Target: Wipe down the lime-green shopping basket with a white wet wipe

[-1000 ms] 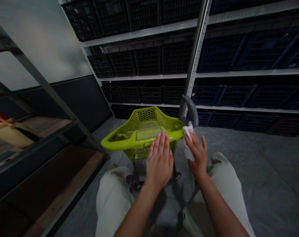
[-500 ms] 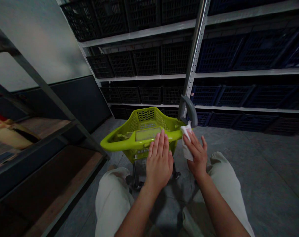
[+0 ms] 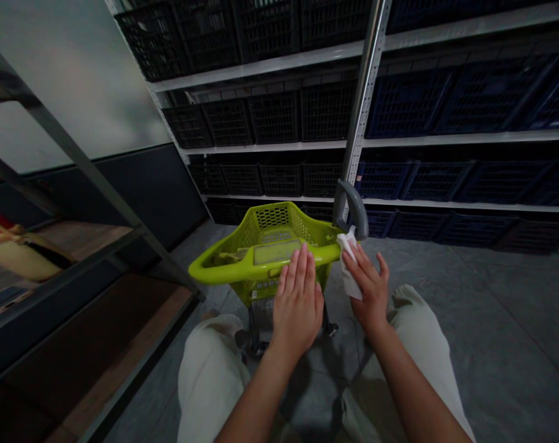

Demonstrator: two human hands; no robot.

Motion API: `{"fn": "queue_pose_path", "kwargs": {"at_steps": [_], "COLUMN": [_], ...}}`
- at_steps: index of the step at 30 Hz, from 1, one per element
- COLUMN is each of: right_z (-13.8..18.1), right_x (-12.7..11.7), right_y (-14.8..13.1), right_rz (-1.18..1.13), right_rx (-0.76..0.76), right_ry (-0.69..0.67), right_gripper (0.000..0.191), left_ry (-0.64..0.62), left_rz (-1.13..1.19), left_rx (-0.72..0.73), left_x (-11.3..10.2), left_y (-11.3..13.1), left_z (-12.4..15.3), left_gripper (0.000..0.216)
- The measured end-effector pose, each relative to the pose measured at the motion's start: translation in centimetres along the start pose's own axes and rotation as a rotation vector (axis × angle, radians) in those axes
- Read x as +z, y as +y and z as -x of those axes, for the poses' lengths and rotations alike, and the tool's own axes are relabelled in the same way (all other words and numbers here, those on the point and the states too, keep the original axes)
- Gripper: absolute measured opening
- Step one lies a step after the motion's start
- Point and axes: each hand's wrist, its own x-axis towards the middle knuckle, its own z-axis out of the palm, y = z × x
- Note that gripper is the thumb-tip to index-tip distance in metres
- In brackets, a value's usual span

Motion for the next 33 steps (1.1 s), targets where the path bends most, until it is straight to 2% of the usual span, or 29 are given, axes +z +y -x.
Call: {"fn": "queue_pose_path", "kwargs": {"at_steps": [2,4,9,12,18,23,29,33], "right_z": [-0.1,-0.6,-2.6,-3.5,-4.4,-4.5,-3.2,-2.6], "right_x": [-0.4,-0.8,-2.0,-2.2,-1.9,-2.4,-3.6,-4.1], "right_y": [0.8,0.9,0.2,0.2,1.0,0.8,-1.2,-3.4], "right_rz": [0.014,0.03,0.166,0.263,0.334,0.322,0.323,0.326], "right_rx": [0.039,0.036,0.003,-0.005,-0.009,0.004,0.032,0.058], "right_ry": [0.033,0.007,-0.192,-0.259,-0.222,-0.214,-0.172,-0.194], "right_gripper": [0.054,0.056,0.066,0.064,0.044,0.038,0.032,0.038], "left_ry": [0.006,0.01,0.019,0.021,0.033,0.053,0.076,0.046], "left_rz": [0.004,0.006,0.019,0.026,0.046,0.068,0.075,0.103], "left_rx": [0.001,0.002,-0.001,-0.005,0.026,0.09,0.133,0.116], "left_x": [-0.1,-0.1,0.1,0.1,0.0,-0.1,-0.5,-1.0], "left_y": [0.1,0.2,0.3,0.2,0.2,-0.3,-1.5,-2.4], "left_z": [-0.1,-0.1,-0.1,-0.1,-0.2,-0.1,1.0,1.6], "left_gripper": [0.066,0.066,0.067,0.066,0.062,0.06,0.058,0.058]}}
